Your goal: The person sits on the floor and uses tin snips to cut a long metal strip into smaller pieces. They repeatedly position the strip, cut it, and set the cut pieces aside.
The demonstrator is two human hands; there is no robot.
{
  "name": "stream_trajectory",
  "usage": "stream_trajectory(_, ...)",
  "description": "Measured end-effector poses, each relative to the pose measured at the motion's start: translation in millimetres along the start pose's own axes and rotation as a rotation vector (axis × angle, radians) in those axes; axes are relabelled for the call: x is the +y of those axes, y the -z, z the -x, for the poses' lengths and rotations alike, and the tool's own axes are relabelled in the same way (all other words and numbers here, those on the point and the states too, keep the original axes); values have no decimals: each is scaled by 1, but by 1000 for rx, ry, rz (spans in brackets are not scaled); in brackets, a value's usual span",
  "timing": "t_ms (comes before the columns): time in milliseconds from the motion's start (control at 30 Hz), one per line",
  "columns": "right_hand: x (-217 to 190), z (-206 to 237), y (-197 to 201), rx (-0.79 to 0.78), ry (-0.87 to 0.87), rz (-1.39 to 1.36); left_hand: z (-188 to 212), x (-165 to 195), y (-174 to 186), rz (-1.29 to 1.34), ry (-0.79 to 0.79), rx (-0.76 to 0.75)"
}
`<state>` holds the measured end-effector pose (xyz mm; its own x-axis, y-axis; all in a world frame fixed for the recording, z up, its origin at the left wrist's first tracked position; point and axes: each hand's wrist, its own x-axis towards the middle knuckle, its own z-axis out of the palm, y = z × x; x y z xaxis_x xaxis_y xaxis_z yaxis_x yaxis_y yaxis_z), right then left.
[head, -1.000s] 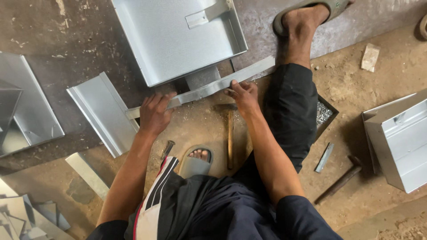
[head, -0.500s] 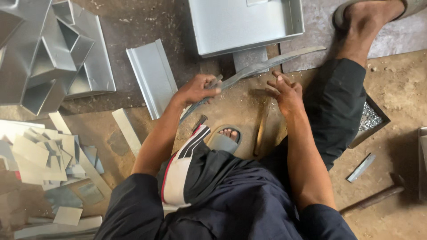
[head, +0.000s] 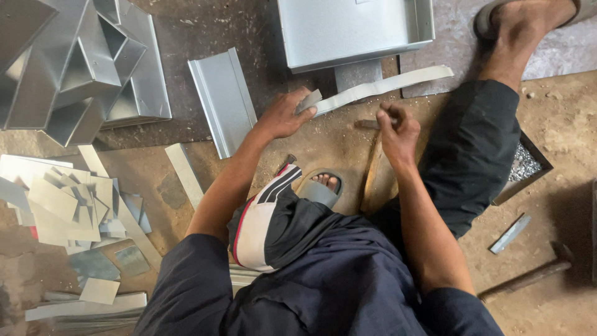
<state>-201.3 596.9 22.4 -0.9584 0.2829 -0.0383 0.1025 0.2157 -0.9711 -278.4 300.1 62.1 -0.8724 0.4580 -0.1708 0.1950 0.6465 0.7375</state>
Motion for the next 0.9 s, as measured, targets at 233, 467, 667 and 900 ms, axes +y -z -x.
stream_trajectory(233, -53, -33, -17, -305, 789, 747, 13, 7, 12, 31, -228, 217)
stream_trajectory(467, -50, -67, -43, -365, 754, 681, 30, 42, 58, 180, -151, 322)
stream_trajectory(667, -83, -57, -46, -436, 867, 687, 38, 46, 93, 82, -150, 319)
stream_trajectory(900, -120, -40, -38, -297, 816, 564, 46, 82, 95, -195, -360, 295)
